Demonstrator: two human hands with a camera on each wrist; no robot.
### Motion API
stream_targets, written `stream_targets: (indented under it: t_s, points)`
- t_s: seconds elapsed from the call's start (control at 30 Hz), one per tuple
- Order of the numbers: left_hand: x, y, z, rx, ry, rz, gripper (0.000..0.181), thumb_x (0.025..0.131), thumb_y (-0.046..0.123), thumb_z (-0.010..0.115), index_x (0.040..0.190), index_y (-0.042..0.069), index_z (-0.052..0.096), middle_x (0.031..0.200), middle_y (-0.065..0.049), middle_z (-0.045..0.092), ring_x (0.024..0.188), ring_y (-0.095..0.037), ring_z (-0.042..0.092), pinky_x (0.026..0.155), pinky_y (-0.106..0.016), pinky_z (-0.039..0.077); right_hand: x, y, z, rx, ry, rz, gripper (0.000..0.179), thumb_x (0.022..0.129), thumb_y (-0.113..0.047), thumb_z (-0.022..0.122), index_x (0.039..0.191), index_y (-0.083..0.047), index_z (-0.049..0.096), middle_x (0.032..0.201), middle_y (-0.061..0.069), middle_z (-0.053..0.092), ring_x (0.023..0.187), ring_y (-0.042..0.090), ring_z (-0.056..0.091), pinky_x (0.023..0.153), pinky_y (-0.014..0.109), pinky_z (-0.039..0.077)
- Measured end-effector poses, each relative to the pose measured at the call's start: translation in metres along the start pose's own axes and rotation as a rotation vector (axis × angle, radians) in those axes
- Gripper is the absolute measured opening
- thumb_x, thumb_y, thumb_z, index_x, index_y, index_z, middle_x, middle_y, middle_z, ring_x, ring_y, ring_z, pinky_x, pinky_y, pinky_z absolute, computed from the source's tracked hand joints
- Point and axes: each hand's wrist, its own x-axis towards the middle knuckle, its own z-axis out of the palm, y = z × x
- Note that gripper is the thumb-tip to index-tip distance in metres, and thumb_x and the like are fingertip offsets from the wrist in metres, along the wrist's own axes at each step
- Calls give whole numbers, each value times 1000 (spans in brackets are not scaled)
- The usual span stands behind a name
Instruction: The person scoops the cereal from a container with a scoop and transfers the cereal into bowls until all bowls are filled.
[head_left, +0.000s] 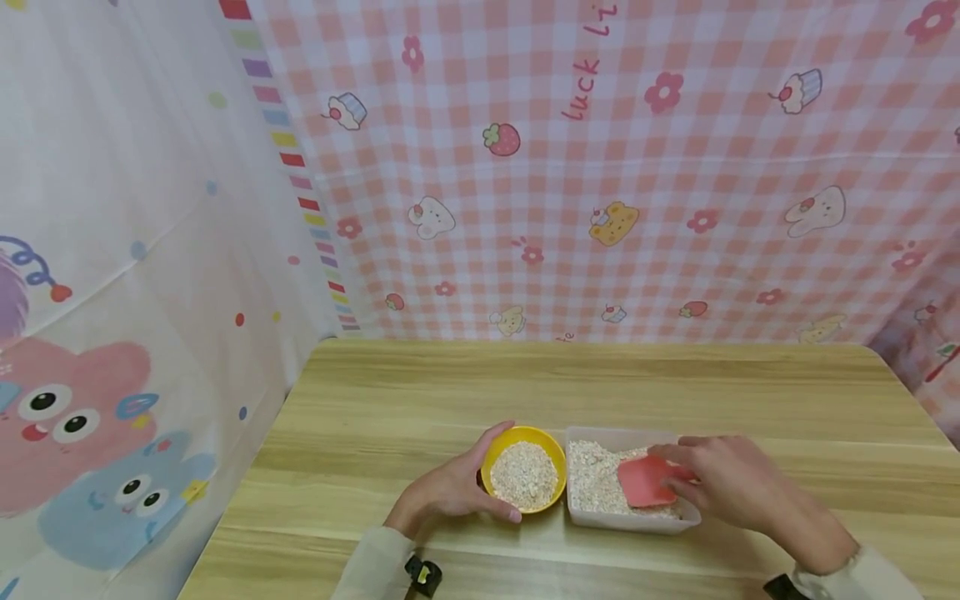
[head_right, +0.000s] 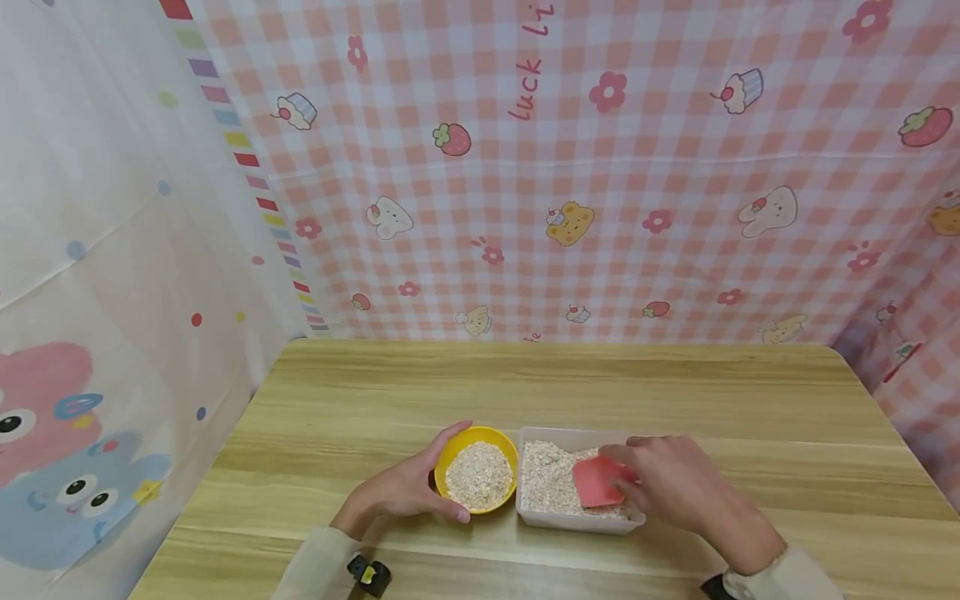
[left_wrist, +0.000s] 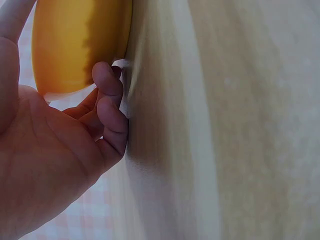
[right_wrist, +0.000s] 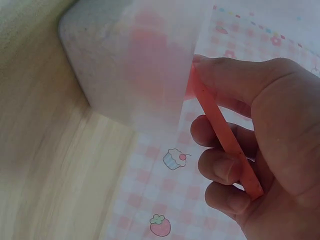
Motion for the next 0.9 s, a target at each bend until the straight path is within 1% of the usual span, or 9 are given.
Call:
stream_targets:
  t_s: [0.33,0.47,0.57,0.67,0.77,0.83,0.9]
  points:
    - [-1,4,0,23,4,2,118,72,36,90,159,31,10,162,-4,25,146,-29,28,117,-58,21,-1,-3,-1,26,-45,28,33,81,-25,81,113,-18,73,75,-16,56,56,-5,39,50,20,33]
    - [-1,4,-1,29,2,15,119,72,36,90,159,28,9,163,-4,24,147,-28,26,118,-57,20,-2,-4,-1,22,-52,34,33,81,-25,81,113,-18,73,78,-14,57,55,-3,35,51,20,31]
    - [-2,5,-1,47,14,27,119,72,38,90,159,26,10,162,-6,23,147,-28,25,118,-56,20,-1,-4,-1,16,-58,41,32,82,-25,80,112,-18,74,79,-13,59,54,-2,34,50,20,31]
    - [-3,8,-3,76,54,29,118,72,42,89,159,25,12,158,-10,28,143,-29,32,116,-56,25,-1,-5,-1,17,-65,49,32,82,-26,80,112,-18,74,79,-13,60,55,-2,34,50,20,31]
    - [-5,13,-6,111,128,34,114,73,47,86,159,26,15,151,-14,35,136,-31,40,112,-56,32,-1,-6,-2,21,-67,52,31,82,-26,80,111,-17,74,80,-12,61,55,-2,34,51,21,31]
    - [-6,17,-7,136,184,48,110,74,50,85,158,29,17,150,-16,36,135,-32,42,110,-57,35,0,-6,-2,29,-69,48,31,82,-26,80,111,-17,74,81,-12,63,56,-2,35,51,21,31]
    - [-7,21,-7,161,239,63,106,75,53,83,157,33,18,152,-16,34,137,-32,39,108,-58,36,0,-6,-2,31,-69,42,30,82,-26,80,110,-17,75,84,-11,66,58,-3,37,52,21,33]
